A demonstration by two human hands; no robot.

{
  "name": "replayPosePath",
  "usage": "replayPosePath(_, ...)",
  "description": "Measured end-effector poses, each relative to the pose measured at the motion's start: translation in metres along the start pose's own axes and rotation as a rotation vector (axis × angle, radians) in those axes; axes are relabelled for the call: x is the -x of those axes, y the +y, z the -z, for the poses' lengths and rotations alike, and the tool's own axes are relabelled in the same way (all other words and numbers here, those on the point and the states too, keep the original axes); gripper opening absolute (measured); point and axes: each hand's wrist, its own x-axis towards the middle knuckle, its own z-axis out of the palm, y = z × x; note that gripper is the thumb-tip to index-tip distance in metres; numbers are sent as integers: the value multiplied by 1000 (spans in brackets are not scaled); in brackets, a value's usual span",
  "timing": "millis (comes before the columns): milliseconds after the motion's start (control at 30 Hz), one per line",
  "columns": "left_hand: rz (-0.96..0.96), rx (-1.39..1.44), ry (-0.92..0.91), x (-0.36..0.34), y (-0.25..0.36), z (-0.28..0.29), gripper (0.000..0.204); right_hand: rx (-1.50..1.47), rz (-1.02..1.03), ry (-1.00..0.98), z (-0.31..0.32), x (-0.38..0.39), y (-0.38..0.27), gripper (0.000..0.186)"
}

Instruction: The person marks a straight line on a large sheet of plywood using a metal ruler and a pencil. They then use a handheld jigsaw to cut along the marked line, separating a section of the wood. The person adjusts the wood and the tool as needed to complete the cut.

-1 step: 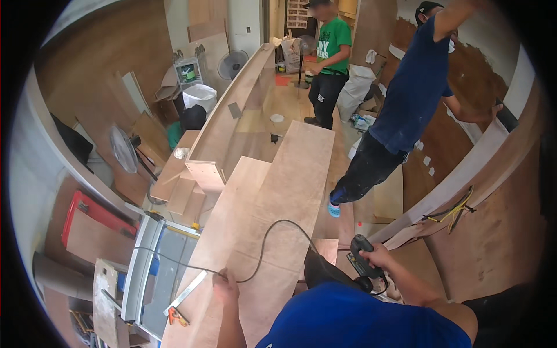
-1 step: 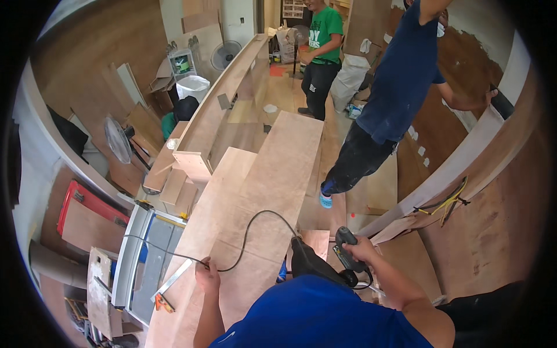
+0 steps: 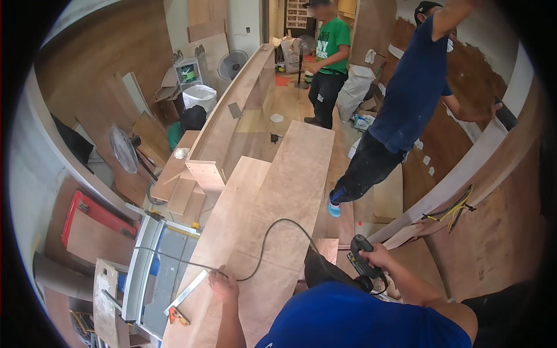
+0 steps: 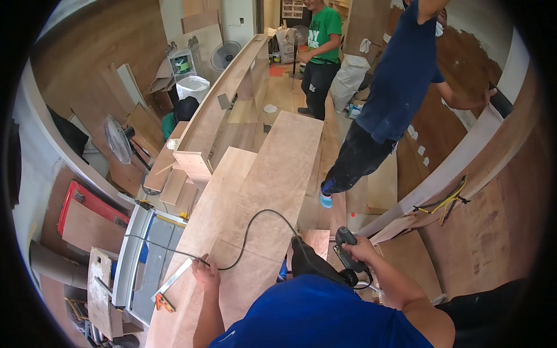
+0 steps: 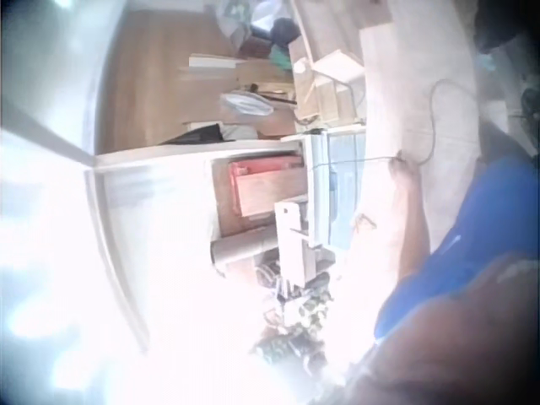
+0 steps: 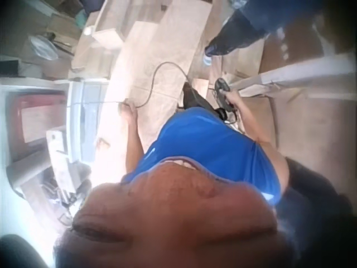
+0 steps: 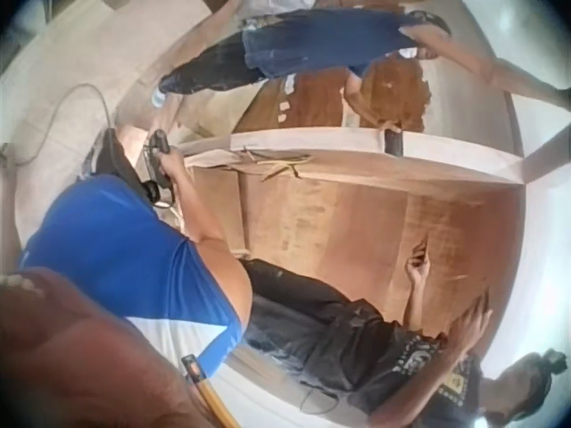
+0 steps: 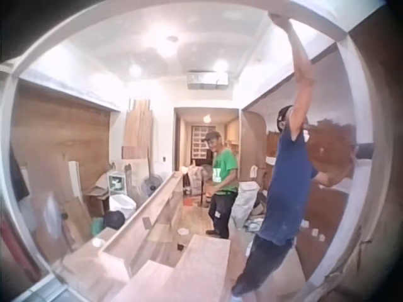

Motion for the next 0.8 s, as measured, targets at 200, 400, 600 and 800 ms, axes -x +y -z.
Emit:
replayPosePath(200, 12, -140, 102, -9, 0, -21, 57, 47, -32, -36, -5, 8, 17, 34)
replayPosePath(400, 95, -76, 15, -6, 17, -4, 53, 235, -28, -37, -14, 24, 14, 43)
replayPosePath(600, 81, -11, 30, -6, 18, -1, 48, 496, 104, 8, -21, 44, -2, 62)
replayPosePath(800, 38, 16, 85, -5, 4, -8, 44, 449, 142, -4, -21, 47, 3, 57)
